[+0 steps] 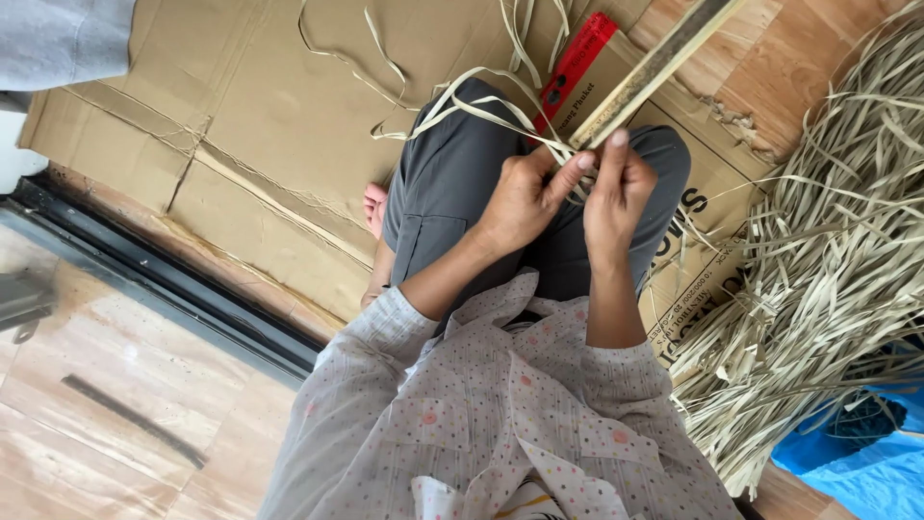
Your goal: Weaving long thin strips of dried plant material around a wooden stick to create a craft item
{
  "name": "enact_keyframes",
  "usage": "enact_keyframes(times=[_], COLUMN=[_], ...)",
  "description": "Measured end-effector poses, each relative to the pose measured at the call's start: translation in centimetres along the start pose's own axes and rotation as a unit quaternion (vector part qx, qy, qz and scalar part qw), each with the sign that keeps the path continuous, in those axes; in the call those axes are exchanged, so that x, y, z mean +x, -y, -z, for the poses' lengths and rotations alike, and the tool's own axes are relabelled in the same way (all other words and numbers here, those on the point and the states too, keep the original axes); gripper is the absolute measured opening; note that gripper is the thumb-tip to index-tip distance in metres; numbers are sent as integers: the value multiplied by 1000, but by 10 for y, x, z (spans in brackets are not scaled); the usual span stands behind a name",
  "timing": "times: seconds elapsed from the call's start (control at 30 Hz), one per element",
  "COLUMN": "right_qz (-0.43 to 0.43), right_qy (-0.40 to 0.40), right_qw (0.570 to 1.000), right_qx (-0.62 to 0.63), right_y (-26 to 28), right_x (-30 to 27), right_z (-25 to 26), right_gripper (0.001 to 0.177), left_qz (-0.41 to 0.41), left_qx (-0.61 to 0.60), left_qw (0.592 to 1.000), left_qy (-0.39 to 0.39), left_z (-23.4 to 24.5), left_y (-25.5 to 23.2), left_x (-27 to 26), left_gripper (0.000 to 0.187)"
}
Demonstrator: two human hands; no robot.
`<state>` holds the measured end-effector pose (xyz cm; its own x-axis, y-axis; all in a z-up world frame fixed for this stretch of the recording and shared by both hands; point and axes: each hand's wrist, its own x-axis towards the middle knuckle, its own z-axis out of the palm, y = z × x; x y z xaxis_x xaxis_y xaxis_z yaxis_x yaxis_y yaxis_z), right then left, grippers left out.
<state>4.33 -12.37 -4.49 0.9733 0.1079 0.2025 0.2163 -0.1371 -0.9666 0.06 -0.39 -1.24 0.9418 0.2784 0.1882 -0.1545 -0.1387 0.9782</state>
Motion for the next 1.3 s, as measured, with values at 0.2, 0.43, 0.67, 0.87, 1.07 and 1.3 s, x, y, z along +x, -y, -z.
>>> enact_keyframes(times=[0.2,0.43,0.67,0.87,1.07,1.3], right_qz=[-2,148,259,282,218,-210], right_qy=[-63,-58,-76,-131,-147,-87], right_qw=[965,985,960,923,930,962], right_qx=[256,74,-76,-228,-258,150], right_y=[-69,-39,-68,-93,-142,-51], right_x=[16,32,81,109,122,79], right_z=[-2,-10,-5,27,59,-18], right_gripper=[18,27,52,62,60,43], left_qz=[18,2,59,118,159,255], left_qx=[11,-43,-195,-319,-347,-408], left_qw=[998,999,978,939,924,867], left_qy=[54,30,44,48,-32,128], left_z=[-24,-12,23,59,94,23], left_y=[15,17,9,-15,-11,70], left_x=[-14,-17,-17,-13,-11,-37], left_gripper=[37,43,41,47,50,50])
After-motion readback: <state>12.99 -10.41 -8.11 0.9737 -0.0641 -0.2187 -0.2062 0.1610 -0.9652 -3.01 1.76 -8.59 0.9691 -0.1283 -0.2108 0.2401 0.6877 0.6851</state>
